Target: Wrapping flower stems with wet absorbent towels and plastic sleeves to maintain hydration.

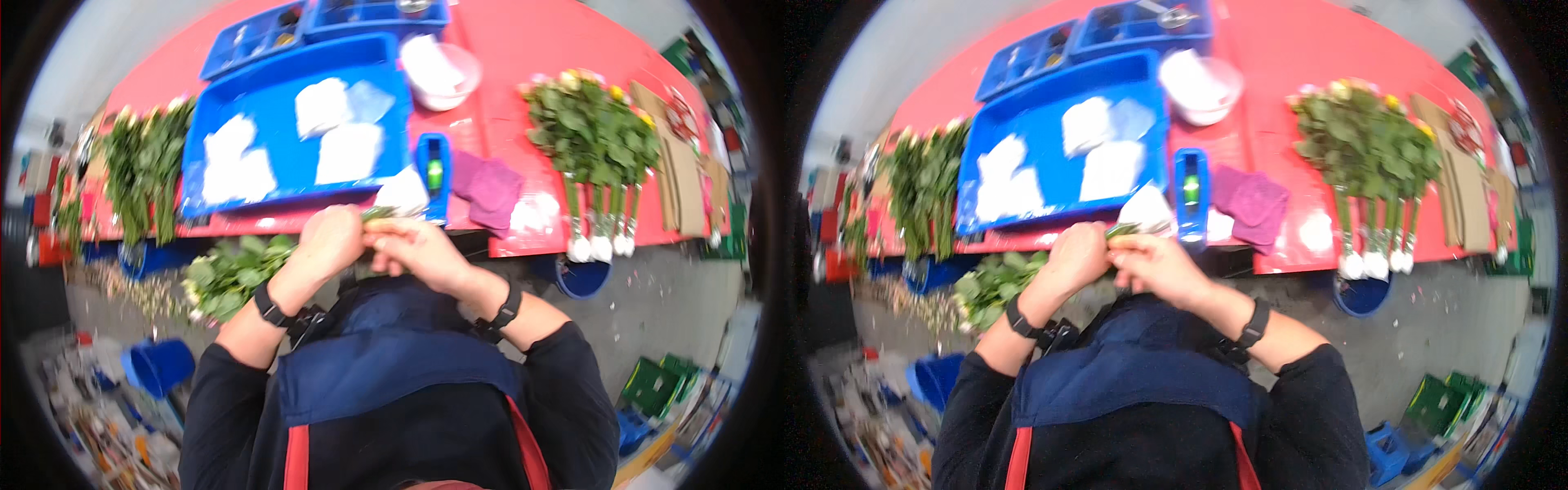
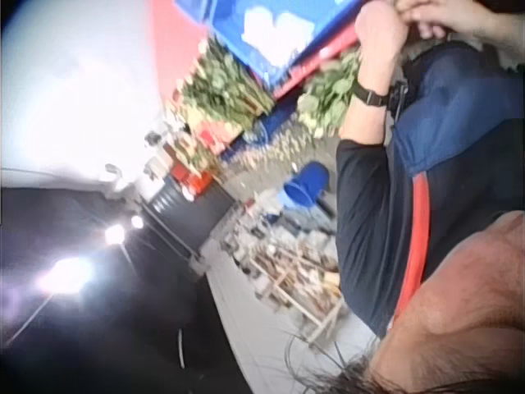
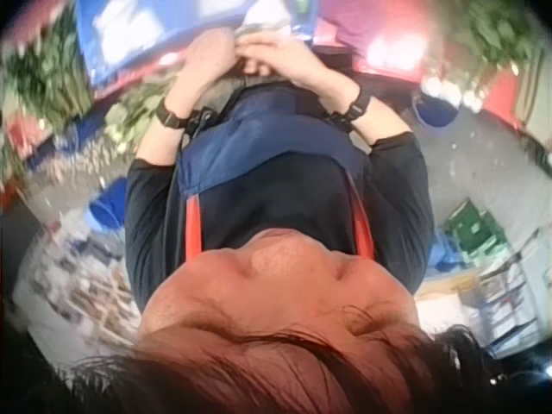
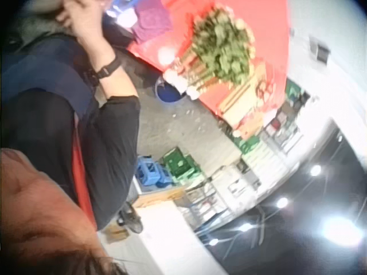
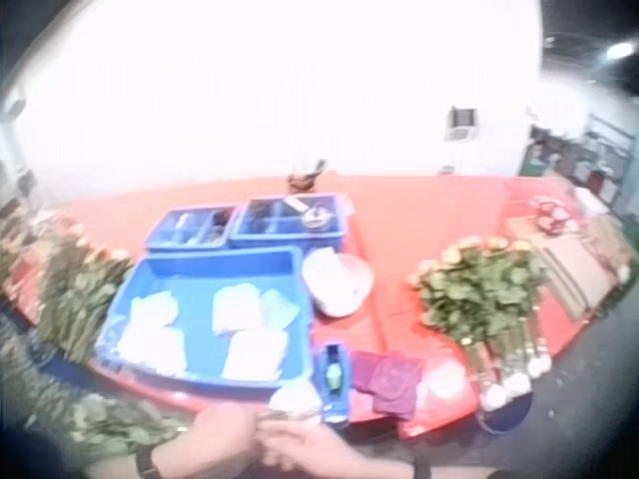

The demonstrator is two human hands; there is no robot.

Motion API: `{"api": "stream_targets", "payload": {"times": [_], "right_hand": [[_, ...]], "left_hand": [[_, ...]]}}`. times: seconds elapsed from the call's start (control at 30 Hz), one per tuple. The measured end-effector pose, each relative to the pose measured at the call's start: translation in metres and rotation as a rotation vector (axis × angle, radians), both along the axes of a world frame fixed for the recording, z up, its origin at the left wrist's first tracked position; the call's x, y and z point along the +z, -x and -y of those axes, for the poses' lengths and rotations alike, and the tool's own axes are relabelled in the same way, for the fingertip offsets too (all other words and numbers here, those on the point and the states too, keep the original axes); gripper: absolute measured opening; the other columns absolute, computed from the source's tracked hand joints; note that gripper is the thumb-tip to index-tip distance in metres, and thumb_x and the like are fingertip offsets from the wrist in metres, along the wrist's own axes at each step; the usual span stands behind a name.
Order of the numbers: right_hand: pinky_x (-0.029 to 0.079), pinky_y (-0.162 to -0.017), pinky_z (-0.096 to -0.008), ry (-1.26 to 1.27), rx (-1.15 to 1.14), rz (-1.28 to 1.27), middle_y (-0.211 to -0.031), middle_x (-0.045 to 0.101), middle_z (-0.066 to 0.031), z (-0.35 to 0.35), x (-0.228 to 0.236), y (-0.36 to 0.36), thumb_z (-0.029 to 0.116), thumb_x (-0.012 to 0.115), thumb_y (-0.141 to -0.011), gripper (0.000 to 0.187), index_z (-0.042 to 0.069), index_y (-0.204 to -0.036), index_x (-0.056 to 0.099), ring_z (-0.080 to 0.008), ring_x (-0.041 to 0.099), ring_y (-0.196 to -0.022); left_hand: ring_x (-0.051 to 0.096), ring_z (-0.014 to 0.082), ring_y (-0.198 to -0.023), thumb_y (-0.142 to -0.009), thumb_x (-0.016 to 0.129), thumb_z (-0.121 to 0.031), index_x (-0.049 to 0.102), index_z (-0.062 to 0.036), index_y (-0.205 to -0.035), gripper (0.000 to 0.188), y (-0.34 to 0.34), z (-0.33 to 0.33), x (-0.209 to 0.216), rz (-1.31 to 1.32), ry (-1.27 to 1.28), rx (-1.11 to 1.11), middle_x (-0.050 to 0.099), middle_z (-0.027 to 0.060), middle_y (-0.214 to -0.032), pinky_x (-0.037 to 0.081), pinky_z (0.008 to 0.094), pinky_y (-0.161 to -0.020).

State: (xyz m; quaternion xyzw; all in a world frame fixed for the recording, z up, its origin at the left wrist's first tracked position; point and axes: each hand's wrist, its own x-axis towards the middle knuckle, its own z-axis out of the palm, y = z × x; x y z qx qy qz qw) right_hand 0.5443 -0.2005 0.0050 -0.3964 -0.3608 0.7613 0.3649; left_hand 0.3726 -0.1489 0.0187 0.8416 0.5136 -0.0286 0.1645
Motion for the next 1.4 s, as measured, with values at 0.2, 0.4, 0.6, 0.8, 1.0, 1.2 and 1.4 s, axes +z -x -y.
{"api": "stream_targets", "payload": {"times": [0.2,0.4,0.6,0.8,1.0,1.2,1.4], "right_hand": [[0.041,-0.096,-0.0424,-1.308,-0.210,1.351,-0.108,0.063,-0.0161,0.011,-0.005,-0.043,0.013,0.053,-0.078,0.033,-0.004,-0.105,0.061,-0.0321,0.057,-0.109],[0.047,-0.061,-0.0466,-0.793,-0.315,1.251,-0.066,0.062,-0.0160,0.032,0.009,-0.126,0.026,0.073,-0.069,0.023,0.004,-0.074,0.066,-0.0356,0.063,-0.068],[0.046,-0.057,-0.0449,-0.764,-0.910,1.680,-0.064,0.061,-0.0134,0.053,-0.017,-0.266,0.020,0.076,-0.065,0.022,0.006,-0.076,0.064,-0.0343,0.060,-0.061],[0.050,-0.059,-0.0444,-0.337,-1.059,2.224,-0.067,0.064,-0.0141,0.087,-0.054,-0.426,0.027,0.072,-0.072,0.020,0.009,-0.077,0.065,-0.0341,0.063,-0.065],[0.050,-0.063,-0.0441,0.085,-0.855,2.281,-0.080,0.068,-0.0145,0.083,-0.122,-0.517,0.044,0.070,-0.077,0.036,0.012,-0.095,0.067,-0.0335,0.066,-0.073],[0.048,-0.078,-0.0476,0.201,-0.487,1.829,-0.098,0.064,-0.0268,0.116,-0.166,-0.618,0.039,0.057,-0.091,0.045,-0.001,-0.110,0.061,-0.0416,0.061,-0.090],[0.051,-0.079,-0.0429,-0.975,-0.906,1.619,-0.098,0.068,-0.0221,0.028,-0.079,-0.446,0.029,0.065,-0.086,0.039,-0.005,-0.105,0.064,-0.0349,0.064,-0.088]], "left_hand": [[0.065,0.0355,-0.071,-0.077,0.061,-0.019,0.066,-0.0022,-0.078,0.018,-0.066,-0.014,0.011,-0.197,0.077,-0.356,0.066,0.0188,-0.075,0.053,0.0455,-0.062],[0.065,0.0250,-0.085,-0.073,0.062,-0.013,0.061,-0.0012,-0.098,0.027,-0.174,-0.001,0.052,-0.207,-0.276,-0.769,0.061,0.0139,-0.108,0.049,0.0370,-0.073],[0.053,0.0263,-0.107,-0.074,0.067,-0.018,0.058,-0.0050,-0.115,0.044,-0.195,-0.007,0.098,0.382,-0.435,-0.924,0.054,0.0112,-0.125,0.039,0.0400,-0.090],[0.056,0.0298,-0.102,-0.070,0.066,-0.006,0.056,-0.0053,-0.120,0.051,-0.079,-0.027,0.057,0.295,-0.422,-0.529,0.053,0.0155,-0.124,0.043,0.0419,-0.085],[0.052,0.0342,-0.112,-0.071,0.064,-0.004,0.052,-0.0038,-0.126,0.056,0.078,0.014,0.014,0.005,-0.383,0.111,0.052,0.0169,-0.125,0.041,0.0446,-0.089],[0.056,0.0296,-0.104,-0.077,0.062,-0.015,0.051,-0.0093,-0.127,0.051,0.212,0.035,-0.036,-0.083,-0.317,0.520,0.058,0.0120,-0.113,0.042,0.0429,-0.086],[0.064,0.0331,-0.089,-0.080,0.061,-0.018,0.067,-0.0077,-0.101,0.024,0.354,0.043,-0.066,0.064,-0.332,1.029,0.067,0.0136,-0.092,0.049,0.0437,-0.078]]}}
